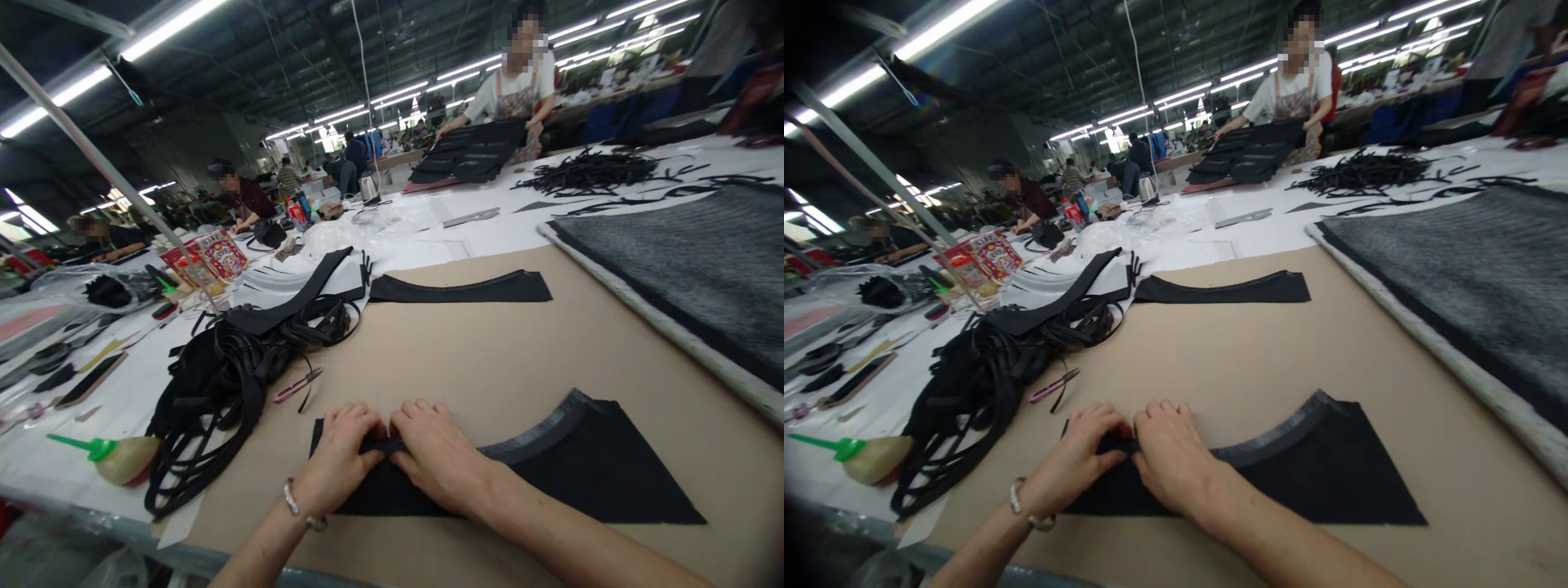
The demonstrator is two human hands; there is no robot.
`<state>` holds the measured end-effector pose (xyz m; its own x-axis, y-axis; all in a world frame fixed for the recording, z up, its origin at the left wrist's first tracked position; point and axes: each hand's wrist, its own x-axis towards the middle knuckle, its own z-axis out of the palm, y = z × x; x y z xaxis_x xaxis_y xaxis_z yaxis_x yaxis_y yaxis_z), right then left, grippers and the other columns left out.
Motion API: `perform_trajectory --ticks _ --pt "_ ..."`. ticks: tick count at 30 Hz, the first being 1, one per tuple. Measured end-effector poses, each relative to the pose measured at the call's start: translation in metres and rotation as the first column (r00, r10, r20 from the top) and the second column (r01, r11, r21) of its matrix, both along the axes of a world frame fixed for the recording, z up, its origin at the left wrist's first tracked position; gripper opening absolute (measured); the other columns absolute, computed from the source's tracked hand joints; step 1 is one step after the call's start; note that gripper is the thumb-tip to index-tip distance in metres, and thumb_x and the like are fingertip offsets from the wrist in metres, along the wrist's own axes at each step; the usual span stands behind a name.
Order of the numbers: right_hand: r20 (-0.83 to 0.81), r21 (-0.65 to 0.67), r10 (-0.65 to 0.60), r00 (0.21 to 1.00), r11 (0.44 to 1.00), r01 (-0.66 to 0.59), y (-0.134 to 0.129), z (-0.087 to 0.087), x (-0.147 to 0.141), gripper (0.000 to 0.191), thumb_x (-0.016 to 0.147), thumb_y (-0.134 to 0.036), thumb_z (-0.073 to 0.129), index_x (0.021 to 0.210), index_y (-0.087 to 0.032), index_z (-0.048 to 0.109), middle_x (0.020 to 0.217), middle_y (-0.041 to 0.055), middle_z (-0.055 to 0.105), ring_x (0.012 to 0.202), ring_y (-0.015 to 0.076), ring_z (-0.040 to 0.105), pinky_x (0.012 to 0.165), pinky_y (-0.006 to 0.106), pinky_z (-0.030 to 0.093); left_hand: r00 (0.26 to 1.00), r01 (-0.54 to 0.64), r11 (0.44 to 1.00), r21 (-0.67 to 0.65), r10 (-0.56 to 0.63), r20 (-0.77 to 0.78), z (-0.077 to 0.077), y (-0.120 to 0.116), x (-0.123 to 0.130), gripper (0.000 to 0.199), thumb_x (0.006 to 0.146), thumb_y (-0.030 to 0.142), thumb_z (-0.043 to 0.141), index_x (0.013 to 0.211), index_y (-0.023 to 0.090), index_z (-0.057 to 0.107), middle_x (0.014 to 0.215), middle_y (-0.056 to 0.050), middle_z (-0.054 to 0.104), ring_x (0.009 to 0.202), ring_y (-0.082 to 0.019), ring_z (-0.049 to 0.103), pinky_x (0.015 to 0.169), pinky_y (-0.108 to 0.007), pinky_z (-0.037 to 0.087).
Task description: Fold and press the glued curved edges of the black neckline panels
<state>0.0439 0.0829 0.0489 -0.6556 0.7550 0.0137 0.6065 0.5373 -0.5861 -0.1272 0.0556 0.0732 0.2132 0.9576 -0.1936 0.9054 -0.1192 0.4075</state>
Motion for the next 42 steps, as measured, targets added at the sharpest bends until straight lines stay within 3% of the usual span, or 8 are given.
perform_trajectory --ticks 8,17,22,25,29,33,42 --pt "0.090 -0.107 -0.025 0.996 0.994 0.035 0.003 0.003 -0.009 0.019 0.074 -0.013 0.053 0.091 -0.016 0.061 0.101 0.0096 0.058 0.101 0.0267 0.051 0.087 0.042 0.035 0.998 0.058 0.987 -0.150 -0.058 0.005 0.004 0.013 -0.007 0.017 0.067 0.017 0.060 0.083 0.021 0.058 0.087 0.002 0.058 0.091 -0.018 0.049 0.083 -0.034 0.029" --pt "0.048 -0.105 -0.007 0.999 0.994 0.012 0.000 0.006 -0.005 0.031 0.071 -0.013 0.055 0.101 -0.017 0.058 0.098 0.0078 0.063 0.097 0.0269 0.054 0.088 0.045 0.035 0.998 0.062 0.983 -0.171 -0.063 0.000 0.006 0.012 -0.004 0.021 0.066 0.015 0.060 0.086 0.020 0.054 0.083 0.004 0.058 0.085 -0.017 0.049 0.078 -0.032 0.030" --pt "0.114 -0.100 0.032 0.993 0.995 -0.021 0.002 0.009 -0.003 0.018 0.071 -0.015 0.057 0.087 -0.015 0.064 0.084 0.0091 0.066 0.088 0.0271 0.059 0.084 0.043 0.038 0.997 0.071 0.978 -0.197 -0.077 -0.024 0.008 0.012 -0.004 0.018 0.067 0.016 0.060 0.084 0.020 0.060 0.084 0.002 0.058 0.088 -0.018 0.050 0.083 -0.035 0.030" --pt "0.126 -0.108 0.054 0.991 0.993 -0.040 0.001 0.009 0.000 0.011 0.072 -0.016 0.058 0.080 -0.016 0.066 0.081 0.0086 0.067 0.085 0.0261 0.060 0.081 0.039 0.039 0.996 0.079 0.979 -0.188 -0.084 -0.019 0.008 0.009 -0.005 0.016 0.068 0.016 0.060 0.083 0.020 0.062 0.089 0.001 0.057 0.094 -0.019 0.049 0.086 -0.036 0.031" --pt "0.076 -0.089 0.071 0.995 0.994 -0.064 0.001 0.008 0.005 0.012 0.074 -0.019 0.060 0.082 -0.017 0.067 0.088 0.0077 0.067 0.086 0.0237 0.060 0.072 0.031 0.039 0.997 0.084 0.986 -0.148 -0.083 0.013 0.005 0.005 -0.006 0.020 0.069 0.014 0.057 0.086 0.022 0.061 0.092 0.001 0.057 0.095 -0.017 0.049 0.085 -0.032 0.034" --pt "0.065 -0.141 0.075 0.995 0.988 -0.065 0.003 0.009 0.009 0.016 0.073 -0.016 0.057 0.086 -0.017 0.067 0.080 0.0069 0.068 0.078 0.0217 0.063 0.061 0.027 0.036 0.996 0.082 0.991 -0.107 -0.080 0.030 0.005 0.001 -0.002 0.020 0.069 0.012 0.054 0.084 0.022 0.062 0.091 0.000 0.058 0.095 -0.017 0.049 0.086 -0.031 0.034" --pt "-0.075 -0.125 0.072 0.995 0.989 -0.081 0.003 -0.008 0.013 0.017 0.072 -0.014 0.057 0.086 -0.018 0.064 0.085 0.0044 0.067 0.079 0.0195 0.061 0.063 0.026 0.035 0.996 0.084 0.994 -0.069 -0.082 0.024 0.006 0.003 0.009 0.022 0.069 0.008 0.049 0.081 0.021 0.063 0.088 -0.001 0.058 0.090 -0.016 0.051 0.081 -0.028 0.037"
